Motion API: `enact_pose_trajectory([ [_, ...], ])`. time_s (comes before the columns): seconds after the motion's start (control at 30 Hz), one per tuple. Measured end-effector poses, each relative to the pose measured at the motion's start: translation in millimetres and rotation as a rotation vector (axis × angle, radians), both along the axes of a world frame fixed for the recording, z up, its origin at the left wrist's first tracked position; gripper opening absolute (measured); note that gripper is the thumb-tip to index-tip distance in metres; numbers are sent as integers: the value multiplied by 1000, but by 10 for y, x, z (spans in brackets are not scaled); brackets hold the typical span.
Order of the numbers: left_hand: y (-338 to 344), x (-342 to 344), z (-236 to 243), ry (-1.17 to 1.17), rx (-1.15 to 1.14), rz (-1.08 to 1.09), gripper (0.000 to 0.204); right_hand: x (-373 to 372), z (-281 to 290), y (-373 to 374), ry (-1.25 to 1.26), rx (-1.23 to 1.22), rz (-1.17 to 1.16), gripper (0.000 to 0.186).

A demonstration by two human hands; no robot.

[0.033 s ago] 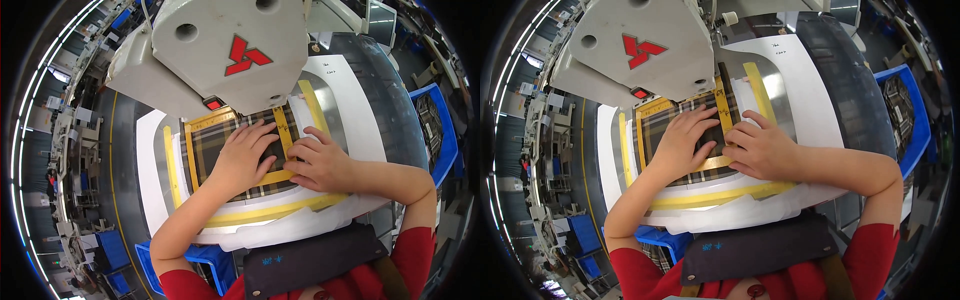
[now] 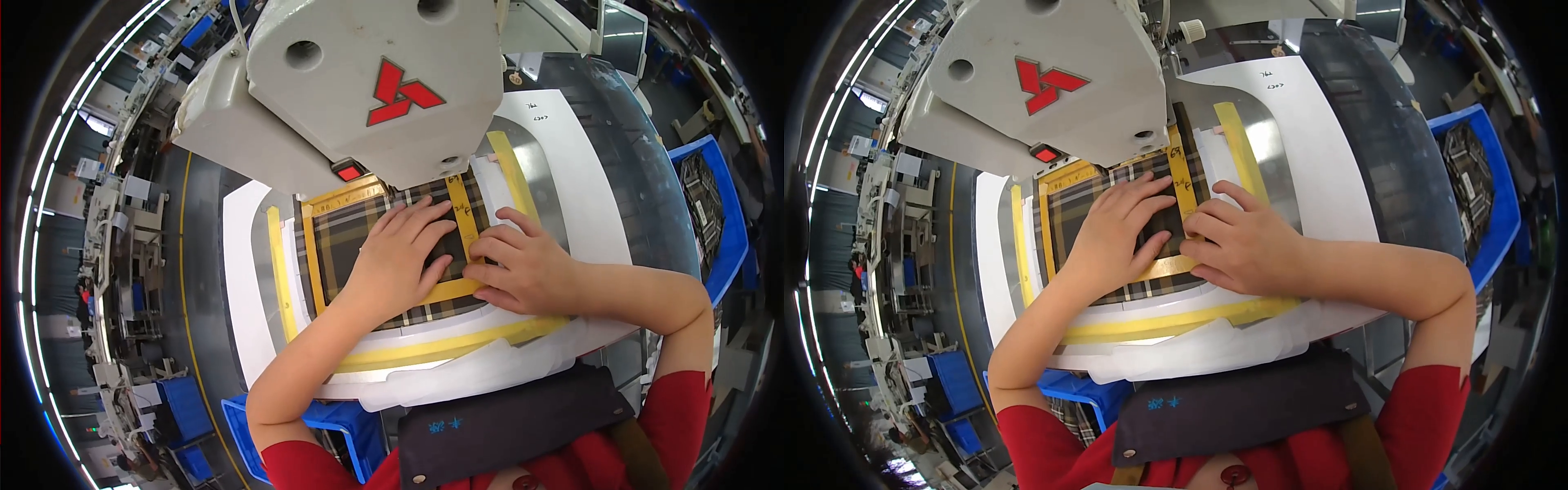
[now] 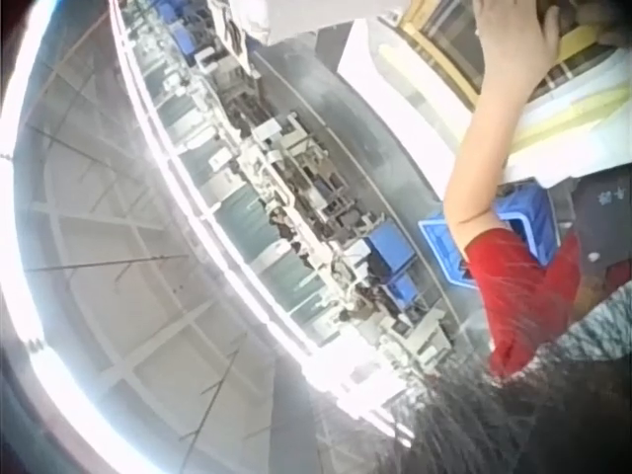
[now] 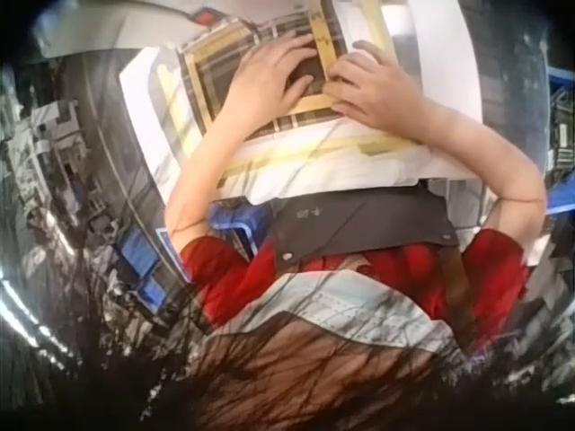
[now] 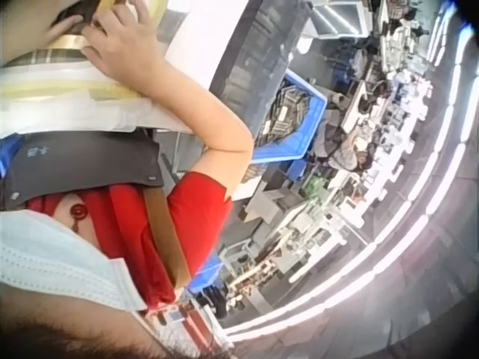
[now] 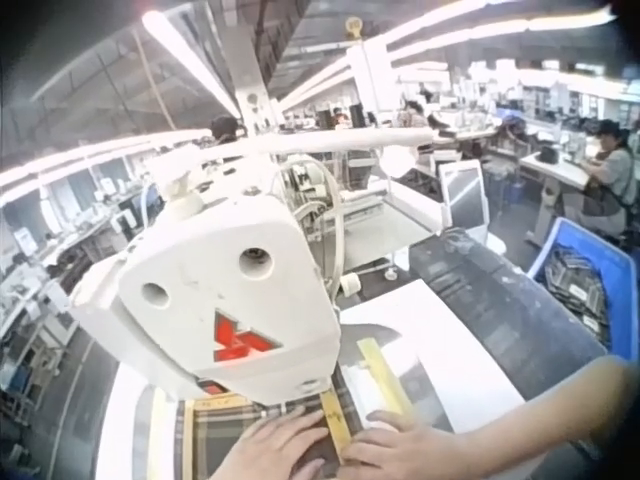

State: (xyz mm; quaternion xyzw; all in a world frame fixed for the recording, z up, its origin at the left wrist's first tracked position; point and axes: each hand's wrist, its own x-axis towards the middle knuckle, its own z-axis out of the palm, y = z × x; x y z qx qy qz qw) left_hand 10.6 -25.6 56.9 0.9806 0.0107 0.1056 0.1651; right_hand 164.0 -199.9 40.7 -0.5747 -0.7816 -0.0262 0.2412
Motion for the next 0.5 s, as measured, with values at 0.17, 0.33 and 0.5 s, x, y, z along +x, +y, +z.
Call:
enact_pose_trajectory([
  [0.17,-7,12,1,-38,31,-17,39,6,-5,0,14,-11,8,27],
  [0.33,0,24,31,-44,91,-30,38,-6,-5,11,6,10,4,25],
  [0.5,20,23,31,-37,115,-30,37,3,11,46,36,4,8,22],
])
